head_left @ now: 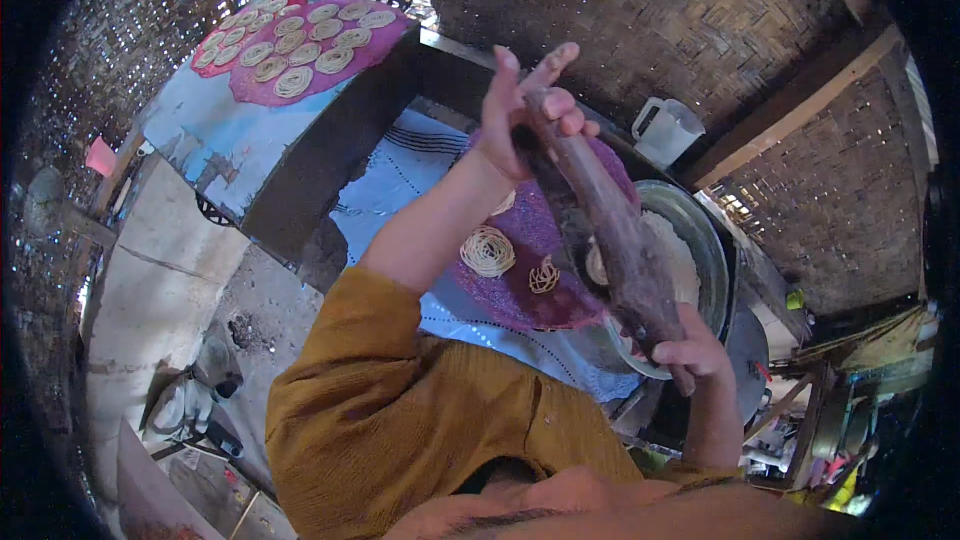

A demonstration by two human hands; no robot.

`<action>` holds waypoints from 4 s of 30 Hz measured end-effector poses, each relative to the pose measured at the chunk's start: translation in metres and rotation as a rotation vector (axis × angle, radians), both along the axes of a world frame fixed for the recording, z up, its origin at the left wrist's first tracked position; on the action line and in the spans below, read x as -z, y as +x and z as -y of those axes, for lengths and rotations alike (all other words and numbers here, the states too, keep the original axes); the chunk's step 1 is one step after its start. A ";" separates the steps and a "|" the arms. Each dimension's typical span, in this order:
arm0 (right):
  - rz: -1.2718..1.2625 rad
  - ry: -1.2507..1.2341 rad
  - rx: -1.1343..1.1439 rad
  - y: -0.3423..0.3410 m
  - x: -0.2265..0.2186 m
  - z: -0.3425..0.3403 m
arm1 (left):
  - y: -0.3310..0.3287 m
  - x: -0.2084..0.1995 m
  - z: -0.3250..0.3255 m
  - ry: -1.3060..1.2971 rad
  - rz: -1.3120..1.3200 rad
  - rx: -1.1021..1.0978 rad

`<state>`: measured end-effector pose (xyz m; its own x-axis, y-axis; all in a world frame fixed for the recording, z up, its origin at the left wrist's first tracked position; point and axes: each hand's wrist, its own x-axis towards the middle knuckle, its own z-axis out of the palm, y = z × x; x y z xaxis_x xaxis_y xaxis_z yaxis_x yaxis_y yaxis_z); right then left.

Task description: The person uses a wooden press to squeeze dough into spiral shapes onto a cloth, then refills the press with more dough from a large bowl.

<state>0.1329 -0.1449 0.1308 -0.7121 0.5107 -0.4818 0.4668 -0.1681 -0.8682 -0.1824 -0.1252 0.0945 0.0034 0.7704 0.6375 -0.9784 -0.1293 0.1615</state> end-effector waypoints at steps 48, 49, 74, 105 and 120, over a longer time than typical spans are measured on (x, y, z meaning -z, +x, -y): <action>0.009 0.485 -0.066 0.041 0.000 0.020 | 0.077 0.096 0.017 -0.315 -1.637 0.047; 0.026 0.517 -0.056 0.043 0.002 0.019 | 0.075 0.093 0.017 -0.235 -1.771 0.014; -0.322 -0.174 -0.131 -0.031 0.034 -0.039 | -0.027 -0.009 -0.035 0.011 -0.085 0.030; 0.029 0.196 -0.103 -0.042 0.000 -0.038 | -0.034 0.000 -0.004 -0.101 -0.080 -0.194; -0.041 0.369 -0.133 -0.076 -0.009 -0.037 | -0.058 -0.019 0.004 -0.115 -0.102 -0.283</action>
<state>0.0566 -0.1077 0.1393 -0.7987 0.5462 -0.2526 0.4268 0.2181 -0.8777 -0.2404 -0.1294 0.1135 -0.1619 0.8172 0.5532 -0.8842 -0.3691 0.2864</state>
